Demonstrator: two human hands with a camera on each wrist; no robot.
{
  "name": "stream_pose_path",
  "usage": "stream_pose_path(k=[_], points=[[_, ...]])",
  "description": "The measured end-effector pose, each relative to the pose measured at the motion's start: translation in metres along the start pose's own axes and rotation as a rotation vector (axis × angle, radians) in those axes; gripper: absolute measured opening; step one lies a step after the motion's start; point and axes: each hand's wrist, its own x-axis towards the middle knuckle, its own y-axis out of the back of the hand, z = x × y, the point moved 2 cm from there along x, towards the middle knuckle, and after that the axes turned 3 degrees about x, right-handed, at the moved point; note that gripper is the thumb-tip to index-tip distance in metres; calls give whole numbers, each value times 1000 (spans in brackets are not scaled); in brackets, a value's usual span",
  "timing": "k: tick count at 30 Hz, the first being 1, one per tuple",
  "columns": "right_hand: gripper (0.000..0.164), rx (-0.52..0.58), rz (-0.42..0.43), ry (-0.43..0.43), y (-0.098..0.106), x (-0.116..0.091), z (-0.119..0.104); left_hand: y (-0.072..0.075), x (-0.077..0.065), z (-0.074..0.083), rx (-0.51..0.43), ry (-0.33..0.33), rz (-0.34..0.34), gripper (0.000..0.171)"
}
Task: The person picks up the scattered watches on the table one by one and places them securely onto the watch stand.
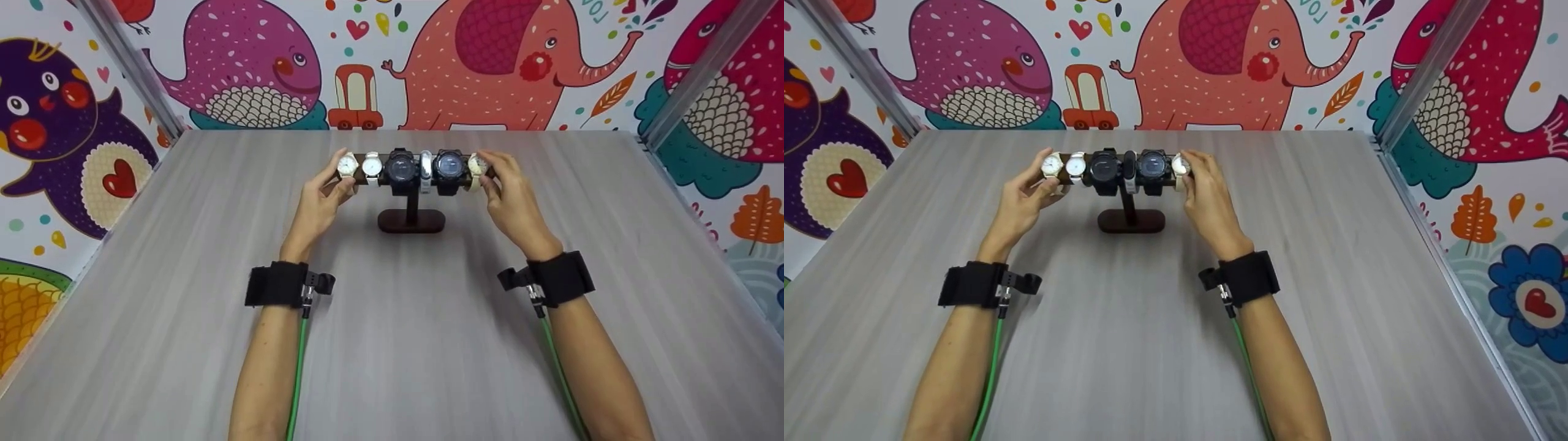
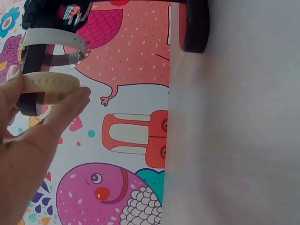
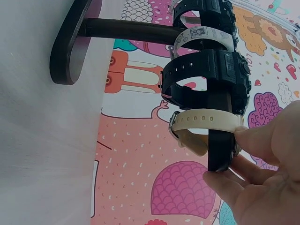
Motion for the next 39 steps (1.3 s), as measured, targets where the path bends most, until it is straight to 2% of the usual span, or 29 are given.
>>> stream_pose_path(k=[8,22,28,32,35,39], points=[[44,-5,-1,5,0,-2,0,-8,1,0,-28,9,-8,65],[42,-28,11,17,1,-3,2,-7,0,1,-9,-17,-10,62],[42,-35,3,16,3,-5,4,-8,1,2,76,-9,-5,67],[44,-29,-36,-15,7,-6,5,-4,-3,7,144,12,10,71],[45,-38,-86,-43,9,-8,2,3,-9,15,203,25,46,70],[47,-81,-114,-33,15,-13,-11,12,-18,33,310,-11,112,68]])
